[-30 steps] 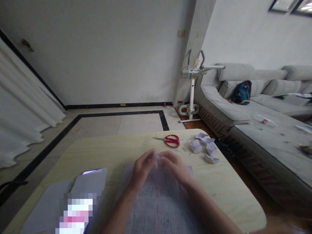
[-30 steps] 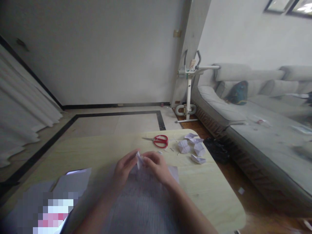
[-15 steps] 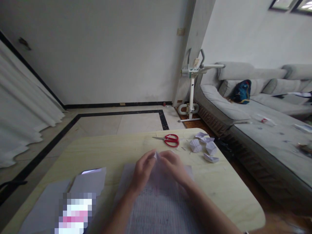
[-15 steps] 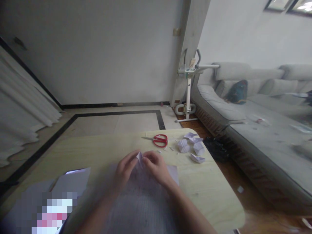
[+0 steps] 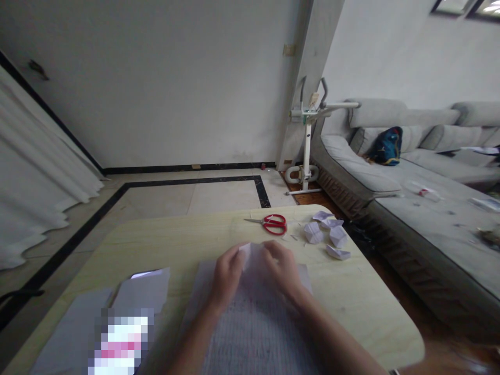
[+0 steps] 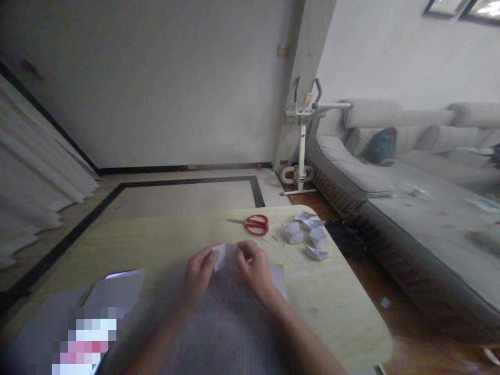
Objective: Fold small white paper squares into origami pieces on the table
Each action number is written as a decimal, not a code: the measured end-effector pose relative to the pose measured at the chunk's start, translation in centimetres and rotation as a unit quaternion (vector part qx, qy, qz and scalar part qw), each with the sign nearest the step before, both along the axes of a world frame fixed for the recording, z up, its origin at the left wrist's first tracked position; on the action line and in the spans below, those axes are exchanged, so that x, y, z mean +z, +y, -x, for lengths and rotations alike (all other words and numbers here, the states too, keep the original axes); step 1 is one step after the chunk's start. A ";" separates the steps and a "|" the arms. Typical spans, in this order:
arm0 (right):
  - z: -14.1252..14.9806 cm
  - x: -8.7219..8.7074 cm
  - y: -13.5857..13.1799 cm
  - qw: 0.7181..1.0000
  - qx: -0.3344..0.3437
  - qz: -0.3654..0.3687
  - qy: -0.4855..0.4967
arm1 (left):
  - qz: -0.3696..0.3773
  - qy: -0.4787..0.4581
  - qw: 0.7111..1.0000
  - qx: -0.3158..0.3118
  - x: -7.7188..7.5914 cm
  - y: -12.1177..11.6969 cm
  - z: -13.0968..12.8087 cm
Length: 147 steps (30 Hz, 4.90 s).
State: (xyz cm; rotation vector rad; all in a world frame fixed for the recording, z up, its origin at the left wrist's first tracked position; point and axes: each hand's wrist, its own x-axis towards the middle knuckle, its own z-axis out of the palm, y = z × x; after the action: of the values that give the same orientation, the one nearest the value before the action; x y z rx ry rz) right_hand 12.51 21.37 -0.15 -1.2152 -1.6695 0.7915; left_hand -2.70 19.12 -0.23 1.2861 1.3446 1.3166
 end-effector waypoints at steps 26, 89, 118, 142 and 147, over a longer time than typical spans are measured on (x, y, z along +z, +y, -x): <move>0.6 0.3 -0.8 0.997 0.044 -0.024 0.052 | 0.050 -0.054 0.997 -0.016 0.1 0.0 -0.4; 0.0 -0.1 -0.2 0.997 0.033 -0.062 0.010 | -0.034 0.143 0.989 0.011 -0.4 -0.4 0.2; -0.3 0.0 0.0 0.998 0.024 -0.060 0.021 | -0.038 0.163 0.986 0.001 -0.6 -0.1 0.7; 0.1 -1.0 -0.2 0.988 0.048 -0.134 -0.050 | -0.094 0.302 0.948 0.049 -0.4 -0.3 0.5; 0.2 -0.9 -0.2 0.993 0.058 -0.097 -0.026 | -0.097 0.315 0.944 0.036 -0.4 -0.4 0.6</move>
State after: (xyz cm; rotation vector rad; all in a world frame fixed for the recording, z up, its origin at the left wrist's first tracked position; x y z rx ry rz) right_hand 12.31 21.15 -1.07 -1.0177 -1.8275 0.6545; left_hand -3.31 18.68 -0.67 1.9174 1.7298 1.1462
